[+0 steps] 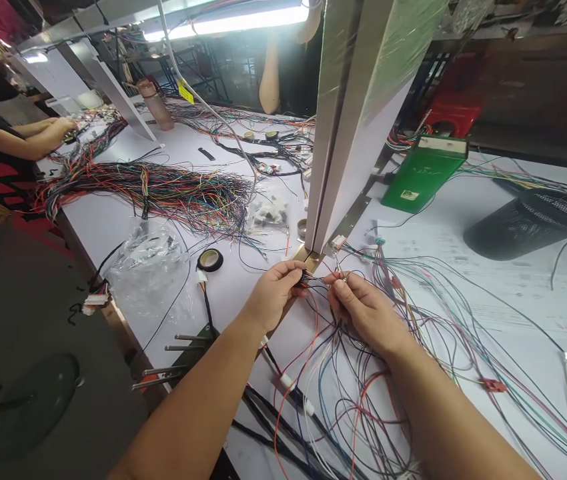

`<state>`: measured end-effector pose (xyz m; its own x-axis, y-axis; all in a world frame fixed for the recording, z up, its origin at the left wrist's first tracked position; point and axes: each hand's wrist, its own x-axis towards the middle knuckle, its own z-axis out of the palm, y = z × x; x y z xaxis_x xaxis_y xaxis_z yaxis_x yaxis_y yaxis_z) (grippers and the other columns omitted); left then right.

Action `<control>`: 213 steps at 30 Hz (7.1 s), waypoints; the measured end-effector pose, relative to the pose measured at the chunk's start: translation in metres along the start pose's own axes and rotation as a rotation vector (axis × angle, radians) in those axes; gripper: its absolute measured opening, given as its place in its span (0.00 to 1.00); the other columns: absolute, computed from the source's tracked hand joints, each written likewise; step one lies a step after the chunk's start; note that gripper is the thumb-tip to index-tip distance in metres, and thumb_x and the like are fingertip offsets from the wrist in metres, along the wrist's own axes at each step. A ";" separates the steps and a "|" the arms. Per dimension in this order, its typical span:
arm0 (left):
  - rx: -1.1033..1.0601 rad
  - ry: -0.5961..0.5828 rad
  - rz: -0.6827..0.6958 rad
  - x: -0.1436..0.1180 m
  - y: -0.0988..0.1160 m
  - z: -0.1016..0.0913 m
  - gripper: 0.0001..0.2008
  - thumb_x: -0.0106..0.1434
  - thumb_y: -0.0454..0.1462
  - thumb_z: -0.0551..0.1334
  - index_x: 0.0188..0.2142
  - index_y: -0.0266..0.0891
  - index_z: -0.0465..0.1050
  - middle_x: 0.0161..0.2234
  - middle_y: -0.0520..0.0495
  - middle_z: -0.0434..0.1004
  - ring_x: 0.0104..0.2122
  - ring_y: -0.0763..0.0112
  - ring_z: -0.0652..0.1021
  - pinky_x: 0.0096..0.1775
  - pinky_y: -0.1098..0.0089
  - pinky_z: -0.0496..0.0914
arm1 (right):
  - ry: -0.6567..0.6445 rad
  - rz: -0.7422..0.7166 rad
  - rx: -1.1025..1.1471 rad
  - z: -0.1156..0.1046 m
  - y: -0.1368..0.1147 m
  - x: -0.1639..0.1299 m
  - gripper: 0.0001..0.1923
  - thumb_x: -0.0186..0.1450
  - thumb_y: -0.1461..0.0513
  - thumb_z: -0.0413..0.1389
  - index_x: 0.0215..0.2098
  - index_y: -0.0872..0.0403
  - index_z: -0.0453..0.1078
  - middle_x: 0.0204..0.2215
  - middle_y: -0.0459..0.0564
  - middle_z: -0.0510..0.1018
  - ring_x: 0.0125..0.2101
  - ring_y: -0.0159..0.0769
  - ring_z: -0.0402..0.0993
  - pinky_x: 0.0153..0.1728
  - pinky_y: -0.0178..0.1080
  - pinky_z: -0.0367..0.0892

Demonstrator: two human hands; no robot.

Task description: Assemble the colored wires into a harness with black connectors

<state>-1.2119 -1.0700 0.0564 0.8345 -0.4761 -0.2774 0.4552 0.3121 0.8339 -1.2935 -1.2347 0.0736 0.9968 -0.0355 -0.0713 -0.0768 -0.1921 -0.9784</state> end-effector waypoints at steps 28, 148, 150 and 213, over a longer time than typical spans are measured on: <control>0.100 -0.146 -0.029 -0.002 -0.004 -0.002 0.11 0.58 0.41 0.66 0.36 0.34 0.76 0.35 0.46 0.75 0.35 0.73 0.73 0.39 0.69 0.67 | 0.221 0.010 -0.287 0.008 0.000 0.003 0.13 0.62 0.52 0.55 0.36 0.52 0.72 0.29 0.45 0.76 0.27 0.32 0.69 0.29 0.35 0.64; -0.195 -0.155 -0.180 -0.002 0.005 -0.003 0.15 0.58 0.27 0.63 0.45 0.37 0.76 0.36 0.46 0.78 0.35 0.72 0.77 0.41 0.68 0.69 | 0.404 -0.228 -0.642 0.011 0.002 0.001 0.09 0.58 0.63 0.55 0.22 0.52 0.60 0.21 0.42 0.69 0.23 0.30 0.64 0.25 0.34 0.57; -0.198 -0.150 -0.181 -0.001 0.004 -0.003 0.14 0.58 0.27 0.64 0.45 0.37 0.76 0.37 0.47 0.78 0.35 0.72 0.77 0.40 0.69 0.69 | 0.404 -0.239 -0.642 0.011 0.002 0.001 0.09 0.59 0.63 0.55 0.22 0.52 0.61 0.22 0.43 0.69 0.23 0.30 0.65 0.25 0.35 0.57; -0.089 -0.140 -0.244 -0.004 0.003 -0.003 0.16 0.55 0.30 0.68 0.45 0.33 0.74 0.36 0.44 0.78 0.34 0.72 0.78 0.37 0.72 0.70 | 0.132 -0.318 -0.663 0.009 0.002 0.005 0.04 0.63 0.63 0.53 0.30 0.52 0.65 0.27 0.45 0.70 0.29 0.34 0.66 0.30 0.36 0.60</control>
<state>-1.2124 -1.0646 0.0584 0.6485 -0.6531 -0.3911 0.6679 0.2418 0.7038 -1.2886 -1.2263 0.0691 0.9654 0.0106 0.2607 0.1766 -0.7622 -0.6228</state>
